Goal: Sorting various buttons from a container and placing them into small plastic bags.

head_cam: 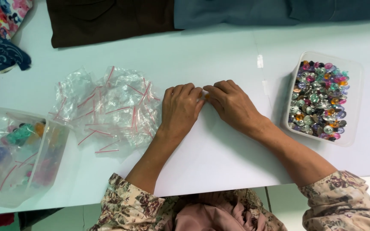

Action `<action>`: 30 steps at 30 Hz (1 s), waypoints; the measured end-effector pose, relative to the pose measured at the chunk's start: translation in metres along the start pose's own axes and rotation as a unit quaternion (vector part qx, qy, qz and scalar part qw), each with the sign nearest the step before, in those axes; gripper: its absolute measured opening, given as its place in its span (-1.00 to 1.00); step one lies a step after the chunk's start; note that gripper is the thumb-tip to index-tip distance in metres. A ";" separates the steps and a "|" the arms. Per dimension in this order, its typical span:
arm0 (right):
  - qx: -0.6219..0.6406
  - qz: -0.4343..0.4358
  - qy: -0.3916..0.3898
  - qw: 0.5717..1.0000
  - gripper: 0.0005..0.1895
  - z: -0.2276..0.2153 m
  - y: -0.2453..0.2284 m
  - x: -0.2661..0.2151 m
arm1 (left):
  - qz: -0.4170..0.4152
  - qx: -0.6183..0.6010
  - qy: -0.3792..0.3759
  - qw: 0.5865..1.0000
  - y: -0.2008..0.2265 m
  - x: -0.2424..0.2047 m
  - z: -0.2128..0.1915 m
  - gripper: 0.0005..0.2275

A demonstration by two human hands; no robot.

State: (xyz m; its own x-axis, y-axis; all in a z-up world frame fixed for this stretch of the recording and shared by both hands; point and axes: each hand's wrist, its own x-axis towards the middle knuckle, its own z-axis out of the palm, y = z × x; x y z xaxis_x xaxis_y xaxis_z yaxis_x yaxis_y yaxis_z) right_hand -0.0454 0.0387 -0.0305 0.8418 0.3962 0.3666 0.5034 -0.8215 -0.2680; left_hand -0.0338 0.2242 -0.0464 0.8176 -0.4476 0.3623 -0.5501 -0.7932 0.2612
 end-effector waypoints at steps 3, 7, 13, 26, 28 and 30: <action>0.021 -0.009 0.040 0.999 -0.76 -0.013 -0.002 -0.005 | -0.003 0.024 0.026 0.999 0.017 0.001 -0.020 -0.73; 0.001 -0.034 0.093 0.995 -0.75 -0.031 0.002 -0.015 | 0.018 0.027 0.055 0.998 0.042 0.008 -0.032 -0.73; 0.036 -0.034 0.177 0.983 -0.86 -0.110 0.026 -0.032 | 0.056 -0.033 0.088 0.994 0.085 0.037 -0.028 -0.78; -0.218 0.185 0.027 0.958 -0.83 -0.161 0.174 -0.145 | 0.190 -0.014 0.096 0.977 0.209 0.149 0.096 -0.80; -0.213 0.188 0.016 0.959 -0.81 -0.155 0.180 -0.143 | 0.181 0.032 0.102 0.978 0.220 0.161 0.115 -0.87; -0.194 0.206 -0.008 0.959 -0.81 -0.148 0.185 -0.139 | 0.160 0.091 -0.002 0.983 0.223 0.169 0.127 -0.87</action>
State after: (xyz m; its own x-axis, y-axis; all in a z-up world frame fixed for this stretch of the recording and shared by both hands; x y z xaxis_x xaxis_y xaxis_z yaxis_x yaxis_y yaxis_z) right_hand -0.0981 -0.2287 0.0010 0.9582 0.0094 0.2860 0.0200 -0.9992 -0.0341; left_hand 0.0035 -0.0815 -0.0406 0.6086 -0.6875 0.3960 -0.7396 -0.6723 -0.0306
